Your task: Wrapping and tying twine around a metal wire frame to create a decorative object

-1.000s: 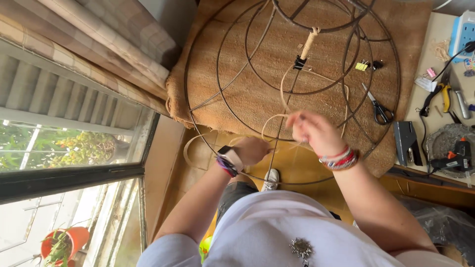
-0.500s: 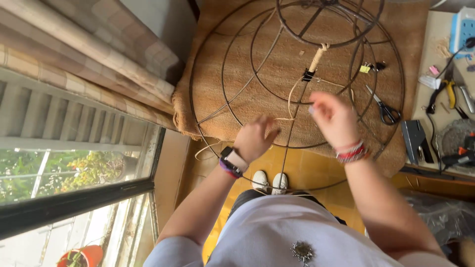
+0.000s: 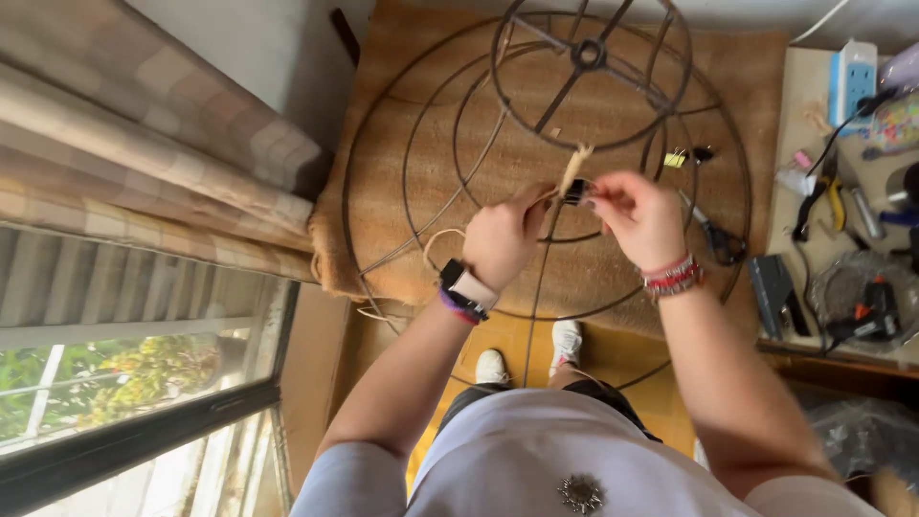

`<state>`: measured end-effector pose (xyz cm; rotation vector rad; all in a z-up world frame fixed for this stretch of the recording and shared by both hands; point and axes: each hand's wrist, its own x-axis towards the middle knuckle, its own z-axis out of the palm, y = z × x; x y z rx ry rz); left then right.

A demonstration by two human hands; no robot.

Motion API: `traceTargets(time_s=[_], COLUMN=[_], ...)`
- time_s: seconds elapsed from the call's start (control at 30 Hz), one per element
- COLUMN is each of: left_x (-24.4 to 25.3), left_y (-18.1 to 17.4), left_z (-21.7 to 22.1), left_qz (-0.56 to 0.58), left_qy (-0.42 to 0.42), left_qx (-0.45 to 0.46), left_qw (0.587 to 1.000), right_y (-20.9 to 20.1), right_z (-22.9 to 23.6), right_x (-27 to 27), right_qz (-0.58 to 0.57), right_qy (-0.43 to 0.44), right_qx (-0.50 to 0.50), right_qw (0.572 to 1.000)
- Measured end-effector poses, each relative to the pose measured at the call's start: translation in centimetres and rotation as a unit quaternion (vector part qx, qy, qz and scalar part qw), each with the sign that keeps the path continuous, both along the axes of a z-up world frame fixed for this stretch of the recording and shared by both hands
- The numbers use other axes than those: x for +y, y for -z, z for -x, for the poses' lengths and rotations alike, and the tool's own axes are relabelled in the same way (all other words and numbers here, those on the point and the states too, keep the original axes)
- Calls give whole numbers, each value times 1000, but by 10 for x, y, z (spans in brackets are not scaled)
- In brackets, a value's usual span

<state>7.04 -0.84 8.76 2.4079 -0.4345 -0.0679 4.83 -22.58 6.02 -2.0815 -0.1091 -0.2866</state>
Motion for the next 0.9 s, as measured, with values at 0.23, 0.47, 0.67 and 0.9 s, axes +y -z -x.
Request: traceTargets(time_s=[0.23, 0.47, 0.67, 0.9], left_x=[-13, -4, 10, 26], left_y=[24, 13, 2, 35], left_z=[-5, 30, 91, 139], left_qz=[-6, -76, -73, -48], left_qy=[-58, -108, -40, 55], left_qx=[-23, -124, -210, -268], left_qw=[998, 983, 974, 961], right_y=[22, -31, -31, -8], right_z=[-20, -14, 27, 35], right_x=[-36, 4, 41, 52], right_qz=[-441, -579, -408, 28], right_qy=[-4, -41, -81, -20], right_qx=[70, 90, 165, 11], right_qw=[895, 810, 894, 999])
